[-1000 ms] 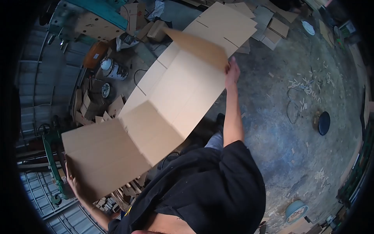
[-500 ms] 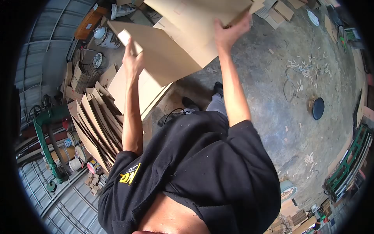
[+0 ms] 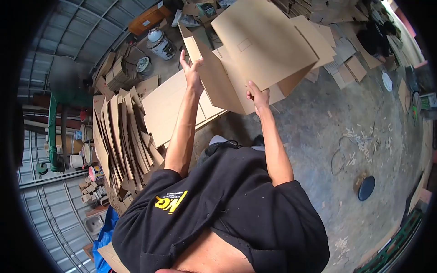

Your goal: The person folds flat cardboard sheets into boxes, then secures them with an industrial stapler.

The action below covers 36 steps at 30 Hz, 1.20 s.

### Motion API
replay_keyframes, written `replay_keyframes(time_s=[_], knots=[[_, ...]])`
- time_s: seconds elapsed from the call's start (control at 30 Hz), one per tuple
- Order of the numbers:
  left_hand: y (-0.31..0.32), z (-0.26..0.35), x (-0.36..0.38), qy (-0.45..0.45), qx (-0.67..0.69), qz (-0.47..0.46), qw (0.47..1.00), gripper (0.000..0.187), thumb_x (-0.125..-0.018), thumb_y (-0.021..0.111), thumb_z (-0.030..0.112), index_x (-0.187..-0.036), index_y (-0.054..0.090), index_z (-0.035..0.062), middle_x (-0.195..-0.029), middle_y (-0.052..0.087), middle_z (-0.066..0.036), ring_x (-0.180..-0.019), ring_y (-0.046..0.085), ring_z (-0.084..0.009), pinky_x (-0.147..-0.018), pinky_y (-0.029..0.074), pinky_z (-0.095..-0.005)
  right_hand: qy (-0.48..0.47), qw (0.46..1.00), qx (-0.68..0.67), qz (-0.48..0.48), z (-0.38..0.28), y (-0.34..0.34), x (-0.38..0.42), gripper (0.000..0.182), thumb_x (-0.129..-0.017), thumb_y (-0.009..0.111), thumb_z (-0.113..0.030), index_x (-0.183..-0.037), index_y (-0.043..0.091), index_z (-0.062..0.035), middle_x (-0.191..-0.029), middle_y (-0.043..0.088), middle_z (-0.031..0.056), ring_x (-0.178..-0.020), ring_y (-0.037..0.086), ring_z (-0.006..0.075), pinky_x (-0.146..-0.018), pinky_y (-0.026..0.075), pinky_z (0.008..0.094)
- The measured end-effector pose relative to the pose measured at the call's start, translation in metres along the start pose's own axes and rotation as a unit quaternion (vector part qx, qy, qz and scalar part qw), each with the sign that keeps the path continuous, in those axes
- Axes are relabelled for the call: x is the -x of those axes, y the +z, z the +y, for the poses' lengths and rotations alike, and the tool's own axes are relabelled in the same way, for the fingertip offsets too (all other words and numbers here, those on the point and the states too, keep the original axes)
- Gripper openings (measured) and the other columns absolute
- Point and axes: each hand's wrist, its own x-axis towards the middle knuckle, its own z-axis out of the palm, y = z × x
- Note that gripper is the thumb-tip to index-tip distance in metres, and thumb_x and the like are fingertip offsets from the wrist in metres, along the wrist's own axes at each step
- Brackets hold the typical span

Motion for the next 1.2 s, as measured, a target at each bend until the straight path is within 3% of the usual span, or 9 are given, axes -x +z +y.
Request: replay_keyframes(time_s=[0.13, 0.23, 0.4, 0.47, 0.67, 0.83, 0.93, 1.03, 1.2], knots=[[0.006, -0.008, -0.001, 0.044, -0.027, 0.033, 0.998, 0.077, -0.08, 0.065, 0.0, -0.151, 0.034, 0.0066, -0.141, 0.051, -0.013, -0.119, 0.055, -0.024, -0.099, 0.047, -0.0381, -0.094, 0.995, -0.007, 0.016, -0.057, -0.012, -0.003, 0.022, -0.094, 0.067, -0.016, -0.105, 0.06, 0.002, -0.093, 0.065, 0.0075, -0.061, 0.057, 0.0119, -0.042, 0.041, 0.0268], [0.019, 0.003, -0.001, 0.042, -0.015, 0.054, 0.998, 0.071, -0.081, 0.062, -0.003, -0.148, 0.04, 0.0031, -0.127, 0.061, -0.012, -0.1, 0.065, -0.0211, -0.082, 0.056, -0.033, -0.151, 0.986, -0.053, 0.049, -0.116, -0.014, -0.001, 0.019, -0.092, 0.068, -0.013, -0.104, 0.06, -0.0005, -0.095, 0.063, 0.0052, -0.063, 0.052, 0.0096, -0.047, 0.038, 0.0246], [0.064, 0.051, 0.014, 0.058, -0.011, 0.001, 0.998, 0.067, -0.082, 0.059, -0.004, -0.146, 0.042, 0.0002, -0.124, 0.062, -0.01, -0.099, 0.065, -0.019, -0.082, 0.056, -0.0327, -0.178, 0.972, -0.153, -0.02, -0.165, -0.022, 0.016, 0.022, -0.09, 0.071, -0.01, -0.108, 0.06, -0.0048, -0.096, 0.061, 0.0012, -0.07, 0.05, 0.0093, -0.052, 0.038, 0.0255], [0.09, 0.064, 0.016, 0.063, 0.01, -0.001, 0.998, 0.066, -0.082, 0.06, -0.005, -0.146, 0.042, -0.0011, -0.124, 0.062, -0.01, -0.101, 0.064, -0.0188, -0.085, 0.054, -0.032, -0.176, 0.975, -0.137, 0.022, -0.173, 0.001, 0.04, 0.028, -0.088, 0.071, -0.007, -0.113, 0.058, -0.0088, -0.1, 0.061, 0.0002, -0.079, 0.053, 0.0091, -0.055, 0.04, 0.0262], [0.148, 0.065, 0.027, 0.124, 0.066, 0.006, 0.99, 0.071, -0.083, 0.057, -0.007, -0.149, 0.031, -0.0047, -0.141, 0.051, -0.016, -0.124, 0.053, -0.023, -0.103, 0.042, -0.0335, -0.151, 0.979, -0.133, -0.038, -0.168, 0.03, 0.081, 0.037, -0.086, 0.071, -0.004, -0.119, 0.056, -0.0123, -0.105, 0.062, 0.0005, -0.095, 0.06, 0.0114, -0.063, 0.049, 0.0276], [0.158, 0.052, 0.024, 0.157, 0.081, -0.026, 0.984, 0.073, -0.086, 0.053, -0.001, -0.152, 0.023, -0.0058, -0.15, 0.042, -0.018, -0.133, 0.046, -0.0245, -0.109, 0.037, -0.0344, -0.203, 0.965, -0.149, -0.071, -0.157, 0.039, 0.076, 0.043, -0.087, 0.067, -0.001, -0.127, 0.053, -0.0027, -0.115, 0.061, 0.0062, -0.108, 0.061, 0.0177, -0.088, 0.053, 0.0349], [0.159, 0.043, 0.022, 0.171, 0.059, -0.044, 0.983, 0.067, -0.094, 0.047, 0.009, -0.155, 0.021, -0.0019, -0.15, 0.041, -0.017, -0.133, 0.046, -0.0234, -0.111, 0.037, -0.0347, -0.209, 0.962, -0.171, -0.051, -0.15, 0.048, 0.073, 0.043, -0.084, 0.07, 0.004, -0.124, 0.054, 0.0008, -0.117, 0.061, 0.0075, -0.109, 0.06, 0.017, -0.097, 0.047, 0.0307], [0.16, 0.036, 0.03, 0.143, 0.035, -0.032, 0.989, 0.063, -0.099, 0.035, 0.02, -0.157, 0.019, -0.0002, -0.152, 0.039, -0.017, -0.132, 0.047, -0.0235, -0.11, 0.038, -0.0353, -0.217, 0.963, -0.155, -0.046, -0.152, 0.058, 0.081, 0.042, -0.084, 0.069, 0.004, -0.123, 0.055, 0.0012, -0.116, 0.061, 0.0079, -0.107, 0.06, 0.0169, -0.095, 0.048, 0.0304], [0.148, 0.02, 0.018, 0.175, 0.042, -0.046, 0.983, 0.061, -0.1, 0.031, 0.02, -0.156, 0.019, -0.0008, -0.149, 0.044, -0.017, -0.128, 0.051, -0.0227, -0.106, 0.042, -0.0356, -0.212, 0.966, -0.143, -0.041, -0.148, 0.06, 0.077, 0.044, -0.085, 0.069, 0.002, -0.126, 0.053, 0.0005, -0.117, 0.06, 0.0082, -0.109, 0.059, 0.0171, -0.095, 0.048, 0.031]])
